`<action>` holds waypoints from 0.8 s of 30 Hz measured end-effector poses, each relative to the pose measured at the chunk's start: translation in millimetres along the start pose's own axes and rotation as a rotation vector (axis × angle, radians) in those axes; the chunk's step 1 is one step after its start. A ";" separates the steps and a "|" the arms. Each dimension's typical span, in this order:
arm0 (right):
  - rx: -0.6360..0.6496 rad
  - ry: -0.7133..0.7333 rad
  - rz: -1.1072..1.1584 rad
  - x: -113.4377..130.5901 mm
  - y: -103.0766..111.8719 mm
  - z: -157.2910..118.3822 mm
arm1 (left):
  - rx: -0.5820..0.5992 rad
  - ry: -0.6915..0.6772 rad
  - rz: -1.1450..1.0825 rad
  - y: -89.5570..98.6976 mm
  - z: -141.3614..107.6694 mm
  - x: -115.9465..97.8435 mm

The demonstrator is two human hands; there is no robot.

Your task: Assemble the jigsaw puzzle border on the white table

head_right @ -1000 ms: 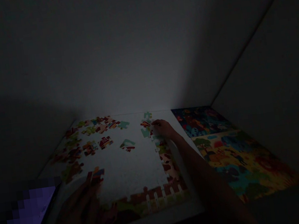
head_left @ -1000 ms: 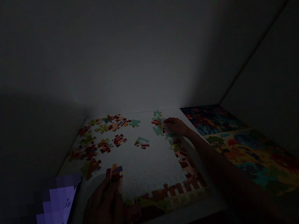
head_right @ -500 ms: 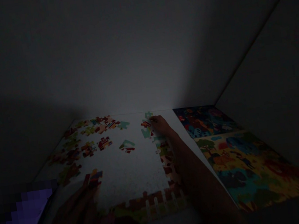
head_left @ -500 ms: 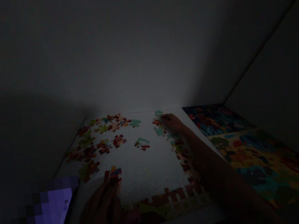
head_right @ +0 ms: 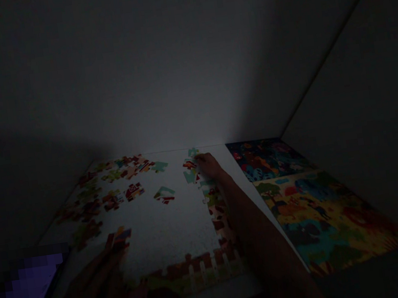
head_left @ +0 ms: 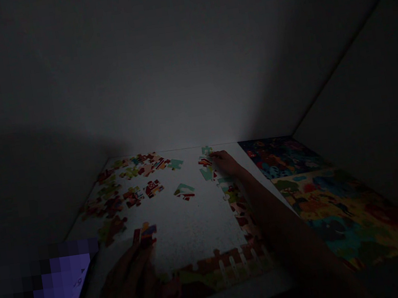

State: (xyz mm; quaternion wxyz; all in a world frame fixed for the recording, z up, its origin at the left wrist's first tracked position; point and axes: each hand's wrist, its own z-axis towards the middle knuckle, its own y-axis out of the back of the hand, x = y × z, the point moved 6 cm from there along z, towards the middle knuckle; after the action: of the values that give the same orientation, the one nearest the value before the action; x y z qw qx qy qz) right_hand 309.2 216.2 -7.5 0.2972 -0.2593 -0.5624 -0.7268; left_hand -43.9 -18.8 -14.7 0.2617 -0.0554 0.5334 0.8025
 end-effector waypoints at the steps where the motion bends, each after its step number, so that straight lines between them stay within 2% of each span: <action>1: 0.001 0.009 0.013 -0.3 -0.2 0.7 | -0.011 -0.016 0.004 0.4 -0.2 -0.9; 4: 0.070 0.021 0.076 -1.0 -3.5 1.5 | -0.017 -0.051 0.000 0.2 -0.2 -3.5; 8: 0.222 0.005 0.204 0.9 -3.1 -4.5 | -0.034 0.002 -0.009 3.2 1.5 -2.9; 15: 0.481 0.007 0.308 16.5 2.7 -19.4 | -0.004 -0.008 -0.047 6.2 2.4 -5.0; 19: 0.556 0.022 0.250 19.4 0.7 -21.4 | -0.024 0.043 -0.040 4.5 2.9 -4.4; 24: 0.593 0.100 0.086 21.4 2.5 -21.3 | -0.031 -0.013 -0.042 3.1 2.6 -5.2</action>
State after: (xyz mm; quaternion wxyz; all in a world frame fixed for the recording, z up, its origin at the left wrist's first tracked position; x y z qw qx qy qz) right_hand 295.3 192.1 4.4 0.4177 -0.1487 -0.7231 -0.5296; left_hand -40.4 -19.3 -9.2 0.2808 -0.0655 0.5178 0.8054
